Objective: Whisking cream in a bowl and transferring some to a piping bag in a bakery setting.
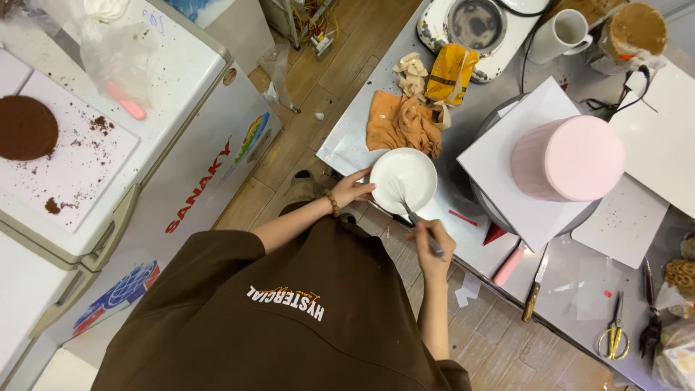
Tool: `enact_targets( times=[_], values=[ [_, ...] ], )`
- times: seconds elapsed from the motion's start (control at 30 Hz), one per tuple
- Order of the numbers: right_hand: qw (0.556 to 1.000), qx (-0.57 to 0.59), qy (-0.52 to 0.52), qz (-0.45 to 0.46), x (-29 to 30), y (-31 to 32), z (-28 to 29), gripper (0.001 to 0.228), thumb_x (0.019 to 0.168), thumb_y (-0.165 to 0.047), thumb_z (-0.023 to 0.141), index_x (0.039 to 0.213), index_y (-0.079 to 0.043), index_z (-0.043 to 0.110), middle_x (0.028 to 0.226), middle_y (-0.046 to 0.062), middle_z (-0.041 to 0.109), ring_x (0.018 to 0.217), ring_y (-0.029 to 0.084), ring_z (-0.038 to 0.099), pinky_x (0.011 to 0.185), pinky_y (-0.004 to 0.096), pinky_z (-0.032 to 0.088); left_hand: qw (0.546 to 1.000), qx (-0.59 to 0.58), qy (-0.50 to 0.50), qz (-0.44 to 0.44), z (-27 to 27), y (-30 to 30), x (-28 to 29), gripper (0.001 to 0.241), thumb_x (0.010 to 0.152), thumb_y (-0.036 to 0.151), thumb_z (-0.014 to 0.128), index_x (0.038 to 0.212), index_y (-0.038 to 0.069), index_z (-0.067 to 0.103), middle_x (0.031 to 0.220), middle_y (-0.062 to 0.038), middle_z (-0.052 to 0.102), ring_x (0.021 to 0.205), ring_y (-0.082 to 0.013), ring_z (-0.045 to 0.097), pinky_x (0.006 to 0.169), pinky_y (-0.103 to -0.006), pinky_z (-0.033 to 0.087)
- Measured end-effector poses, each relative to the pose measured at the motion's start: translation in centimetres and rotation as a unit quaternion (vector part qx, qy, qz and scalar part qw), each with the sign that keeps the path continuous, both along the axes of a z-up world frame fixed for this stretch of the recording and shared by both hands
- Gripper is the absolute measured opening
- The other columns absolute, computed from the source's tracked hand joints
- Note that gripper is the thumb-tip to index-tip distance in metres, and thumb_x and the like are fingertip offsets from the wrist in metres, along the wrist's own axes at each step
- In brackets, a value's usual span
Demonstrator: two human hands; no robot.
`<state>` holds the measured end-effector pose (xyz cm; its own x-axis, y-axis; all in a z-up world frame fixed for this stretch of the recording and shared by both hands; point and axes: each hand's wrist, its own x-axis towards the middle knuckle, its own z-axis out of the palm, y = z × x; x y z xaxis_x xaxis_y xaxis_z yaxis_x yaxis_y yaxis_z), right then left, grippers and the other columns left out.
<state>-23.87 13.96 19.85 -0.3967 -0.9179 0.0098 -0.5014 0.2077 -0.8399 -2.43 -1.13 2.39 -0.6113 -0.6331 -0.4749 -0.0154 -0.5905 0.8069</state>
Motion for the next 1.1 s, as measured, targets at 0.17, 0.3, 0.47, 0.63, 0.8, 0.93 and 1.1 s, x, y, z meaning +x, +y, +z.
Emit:
enact_targets(
  times=[0.17, 0.3, 0.47, 0.63, 0.8, 0.93, 1.1],
  values=[
    [0.959, -0.101, -0.247, -0.091, -1.3, 0.9, -4.1, 0.013, 0.108, -0.012, 0.057, 0.101, -0.001, 0.055, 0.089, 0.010, 0.072, 0.079, 0.018, 0.074, 0.077, 0.030, 0.060, 0.999, 0.008, 0.034, 0.009, 0.1, 0.3, 0.3, 0.082, 0.100, 0.027, 0.068, 0.163, 0.003, 0.022, 0.120, -0.017, 0.072, 0.101, -0.0202, 0.073, 0.092, -0.0358, 0.061],
    [0.928, -0.053, -0.357, -0.094, -2.9, 0.9, -5.6, 0.017, 0.106, -0.012, 0.057, 0.094, -0.003, 0.050, 0.080, 0.014, 0.070, 0.068, 0.020, 0.071, 0.067, 0.033, 0.060, 1.000, 0.003, 0.028, 0.004, 0.5, 0.3, 0.4, 0.083, 0.098, 0.028, 0.068, 0.162, 0.002, 0.022, 0.119, -0.018, 0.072, 0.099, -0.0208, 0.074, 0.089, -0.0353, 0.062],
    [0.923, -0.008, -0.374, -0.092, -6.3, -0.3, -6.6, 0.013, 0.104, -0.013, 0.056, 0.094, -0.005, 0.052, 0.078, 0.012, 0.067, 0.065, 0.019, 0.069, 0.065, 0.032, 0.058, 0.998, 0.005, 0.064, 0.005, 3.5, -0.4, 0.2, 0.082, 0.101, 0.026, 0.069, 0.164, 0.008, 0.019, 0.122, -0.020, 0.072, 0.100, -0.0224, 0.076, 0.089, -0.0363, 0.064],
    [0.973, -0.043, -0.219, 0.060, -6.5, -2.4, -4.1, 0.009, 0.105, -0.005, 0.057, 0.098, 0.000, 0.056, 0.083, 0.013, 0.067, 0.074, 0.020, 0.070, 0.070, 0.034, 0.061, 0.992, -0.073, -0.068, -0.082, 6.7, -0.7, 0.0, 0.082, 0.102, 0.027, 0.060, 0.163, 0.044, 0.008, 0.116, -0.015, 0.072, 0.089, -0.0206, 0.078, 0.069, -0.0340, 0.065],
    [0.966, -0.009, -0.242, 0.084, -8.5, -3.4, -2.7, 0.008, 0.100, -0.001, 0.053, 0.097, 0.001, 0.060, 0.076, 0.014, 0.069, 0.059, 0.020, 0.068, 0.053, 0.034, 0.059, 0.990, -0.085, -0.071, -0.086, 7.5, -0.9, -0.2, 0.076, 0.104, 0.022, 0.055, 0.163, 0.042, 0.012, 0.119, -0.013, 0.072, 0.088, -0.0207, 0.078, 0.070, -0.0329, 0.067],
    [0.955, 0.040, -0.267, 0.119, -9.7, -3.8, -3.1, 0.010, 0.095, 0.001, 0.054, 0.094, 0.001, 0.064, 0.071, 0.013, 0.068, 0.054, 0.019, 0.068, 0.046, 0.033, 0.057, 0.977, -0.170, -0.096, -0.087, 7.1, -2.0, -0.5, 0.071, 0.103, 0.020, 0.052, 0.160, 0.042, 0.017, 0.145, 0.002, 0.047, 0.088, -0.0204, 0.079, 0.067, -0.0341, 0.069],
    [0.980, 0.063, -0.161, 0.103, -9.2, -4.7, -1.9, 0.008, 0.098, 0.001, 0.057, 0.097, 0.003, 0.065, 0.077, 0.016, 0.067, 0.058, 0.020, 0.067, 0.050, 0.034, 0.057, 0.967, -0.179, -0.144, -0.108, 7.9, -2.9, -0.6, 0.065, 0.105, 0.027, 0.049, 0.162, 0.041, 0.020, 0.109, -0.007, 0.076, 0.076, -0.0162, 0.077, 0.064, -0.0300, 0.066]
  ],
)
